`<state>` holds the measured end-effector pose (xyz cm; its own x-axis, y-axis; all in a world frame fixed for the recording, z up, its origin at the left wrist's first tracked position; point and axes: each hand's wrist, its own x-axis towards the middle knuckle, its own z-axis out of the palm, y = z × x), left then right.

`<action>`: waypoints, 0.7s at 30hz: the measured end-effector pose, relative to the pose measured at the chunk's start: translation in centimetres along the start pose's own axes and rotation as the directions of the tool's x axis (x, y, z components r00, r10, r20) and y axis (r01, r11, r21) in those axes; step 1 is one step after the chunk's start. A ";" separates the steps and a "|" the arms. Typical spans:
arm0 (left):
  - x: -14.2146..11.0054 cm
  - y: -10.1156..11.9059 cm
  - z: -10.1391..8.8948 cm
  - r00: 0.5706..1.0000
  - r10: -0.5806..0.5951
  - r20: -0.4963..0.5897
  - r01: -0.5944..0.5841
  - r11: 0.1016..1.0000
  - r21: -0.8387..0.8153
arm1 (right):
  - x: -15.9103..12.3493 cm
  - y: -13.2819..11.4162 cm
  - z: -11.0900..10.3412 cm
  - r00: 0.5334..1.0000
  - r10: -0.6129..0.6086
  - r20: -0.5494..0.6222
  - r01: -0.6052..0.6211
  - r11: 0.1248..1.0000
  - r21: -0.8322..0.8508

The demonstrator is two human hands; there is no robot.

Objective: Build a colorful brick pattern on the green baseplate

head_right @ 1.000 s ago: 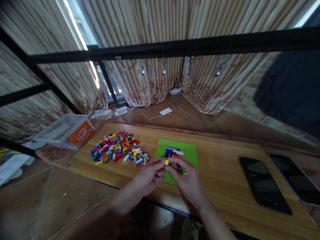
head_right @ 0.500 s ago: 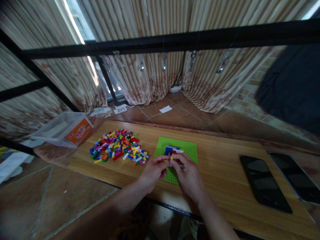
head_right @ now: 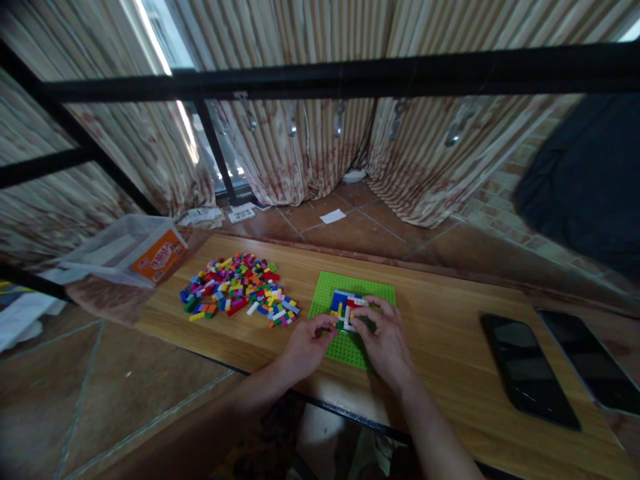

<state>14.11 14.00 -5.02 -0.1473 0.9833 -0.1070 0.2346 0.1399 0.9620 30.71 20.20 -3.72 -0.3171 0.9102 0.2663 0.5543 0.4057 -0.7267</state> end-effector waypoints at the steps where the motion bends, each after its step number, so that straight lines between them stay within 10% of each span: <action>1: 0.0 0.0 0.0 1.000 0.009 0.009 -0.009 1.000 0.006 | 0.0 0.0 0.0 1.000 -0.002 -0.005 0.002 1.000 -0.013; 21: -0.1 0.1 -0.2 0.999 0.010 0.050 -0.011 1.000 0.007 | -0.4 1.2 0.9 0.998 0.029 -0.054 -0.026 0.998 0.051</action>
<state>13.98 13.91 -4.85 -0.0962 0.9893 -0.1095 0.2429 0.1300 0.9613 30.83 20.26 -5.31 -0.2588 0.9246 0.2795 0.5227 0.3774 -0.7644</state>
